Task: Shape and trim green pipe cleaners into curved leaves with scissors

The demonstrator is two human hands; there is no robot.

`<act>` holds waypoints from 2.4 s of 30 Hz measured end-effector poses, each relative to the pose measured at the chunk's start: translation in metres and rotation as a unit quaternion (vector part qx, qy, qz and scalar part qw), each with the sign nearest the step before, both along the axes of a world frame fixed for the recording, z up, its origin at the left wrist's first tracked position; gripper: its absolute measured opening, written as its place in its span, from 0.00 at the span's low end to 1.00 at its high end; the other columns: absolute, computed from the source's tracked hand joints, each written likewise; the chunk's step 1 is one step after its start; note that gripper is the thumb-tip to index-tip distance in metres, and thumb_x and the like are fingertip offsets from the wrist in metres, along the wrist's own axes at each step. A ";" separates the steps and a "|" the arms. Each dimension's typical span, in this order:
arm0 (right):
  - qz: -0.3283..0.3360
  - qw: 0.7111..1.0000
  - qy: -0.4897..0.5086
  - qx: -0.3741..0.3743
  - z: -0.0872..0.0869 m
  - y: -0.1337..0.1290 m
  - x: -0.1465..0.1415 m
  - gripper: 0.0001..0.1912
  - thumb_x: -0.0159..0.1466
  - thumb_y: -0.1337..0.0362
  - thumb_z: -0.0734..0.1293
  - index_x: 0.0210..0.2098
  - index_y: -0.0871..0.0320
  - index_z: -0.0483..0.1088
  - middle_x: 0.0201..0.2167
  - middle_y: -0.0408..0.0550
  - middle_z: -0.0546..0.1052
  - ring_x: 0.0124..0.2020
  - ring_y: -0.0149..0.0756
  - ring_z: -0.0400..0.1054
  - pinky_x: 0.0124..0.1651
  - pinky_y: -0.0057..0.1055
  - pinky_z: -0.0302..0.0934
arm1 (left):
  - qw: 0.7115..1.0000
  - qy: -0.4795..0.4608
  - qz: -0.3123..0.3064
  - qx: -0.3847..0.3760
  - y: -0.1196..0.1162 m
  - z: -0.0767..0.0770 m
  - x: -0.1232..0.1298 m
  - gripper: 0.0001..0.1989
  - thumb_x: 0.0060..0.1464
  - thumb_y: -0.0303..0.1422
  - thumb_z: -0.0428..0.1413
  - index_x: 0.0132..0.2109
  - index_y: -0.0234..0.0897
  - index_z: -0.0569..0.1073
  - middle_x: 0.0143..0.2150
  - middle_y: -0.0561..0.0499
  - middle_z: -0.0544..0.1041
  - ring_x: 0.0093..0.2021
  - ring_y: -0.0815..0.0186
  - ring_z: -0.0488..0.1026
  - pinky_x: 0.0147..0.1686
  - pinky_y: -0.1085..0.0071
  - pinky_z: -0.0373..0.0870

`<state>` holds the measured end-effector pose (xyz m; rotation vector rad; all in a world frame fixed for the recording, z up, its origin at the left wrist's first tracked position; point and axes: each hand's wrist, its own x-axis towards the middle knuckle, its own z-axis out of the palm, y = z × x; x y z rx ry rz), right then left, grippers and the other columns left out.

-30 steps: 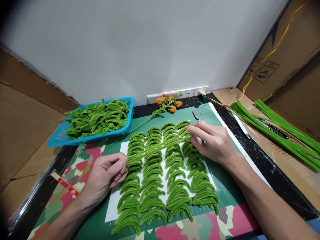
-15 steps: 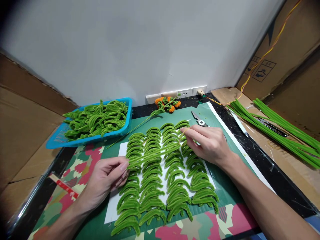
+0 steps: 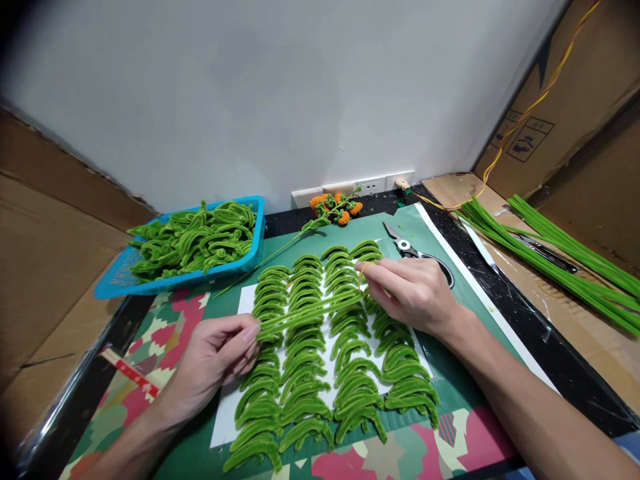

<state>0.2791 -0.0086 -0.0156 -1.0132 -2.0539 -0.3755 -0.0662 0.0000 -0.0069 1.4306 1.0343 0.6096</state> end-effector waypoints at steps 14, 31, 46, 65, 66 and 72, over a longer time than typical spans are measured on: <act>0.035 0.999 0.024 -0.012 -0.001 -0.003 -0.006 0.15 0.68 0.78 0.68 0.53 0.61 0.74 0.38 0.49 0.87 0.30 0.33 0.81 0.31 0.29 0.71 | 0.998 -0.022 0.062 0.008 -0.001 0.003 0.002 0.24 0.67 0.47 0.59 0.28 0.34 0.69 0.19 0.57 0.62 0.18 0.77 0.56 0.16 0.80 0.49; 0.038 0.999 0.015 -0.035 -0.006 -0.005 -0.008 0.19 0.70 0.77 0.64 0.58 0.60 0.72 0.33 0.46 0.83 0.25 0.30 0.72 0.29 0.29 0.63 | 0.998 -0.048 0.045 -0.017 -0.001 -0.002 -0.003 0.23 0.67 0.46 0.60 0.28 0.35 0.68 0.20 0.58 0.62 0.18 0.77 0.55 0.17 0.80 0.49; -0.056 0.998 0.033 -0.010 -0.001 0.000 0.005 0.15 0.70 0.75 0.66 0.53 0.56 0.76 0.32 0.45 0.82 0.27 0.30 0.75 0.31 0.27 0.65 | 0.994 -0.089 0.062 -0.032 0.000 0.006 0.001 0.23 0.64 0.44 0.61 0.28 0.35 0.66 0.20 0.59 0.59 0.18 0.77 0.52 0.18 0.78 0.47; -0.155 0.985 0.070 0.004 0.001 0.009 0.023 0.09 0.68 0.69 0.68 0.46 0.55 0.80 0.29 0.43 0.84 0.21 0.31 0.74 0.27 0.28 0.63 | 0.995 -0.090 0.046 -0.013 -0.001 0.004 -0.003 0.22 0.66 0.43 0.61 0.27 0.35 0.67 0.19 0.59 0.60 0.18 0.77 0.52 0.20 0.77 0.50; -0.168 0.984 0.066 -0.008 0.000 0.010 0.024 0.08 0.68 0.67 0.68 0.44 0.55 0.80 0.28 0.43 0.84 0.21 0.31 0.73 0.26 0.28 0.62 | 0.995 -0.085 0.043 -0.010 -0.001 0.004 -0.003 0.23 0.66 0.43 0.61 0.27 0.35 0.67 0.19 0.59 0.59 0.18 0.77 0.52 0.20 0.77 0.51; -0.204 0.975 0.062 -0.064 -0.003 0.014 0.034 0.07 0.68 0.63 0.69 0.38 0.55 0.81 0.23 0.42 0.81 0.20 0.32 0.72 0.25 0.29 0.58 | 0.998 -0.055 0.020 0.007 -0.002 0.004 -0.002 0.23 0.66 0.46 0.60 0.28 0.36 0.68 0.19 0.59 0.57 0.19 0.75 0.51 0.19 0.76 0.51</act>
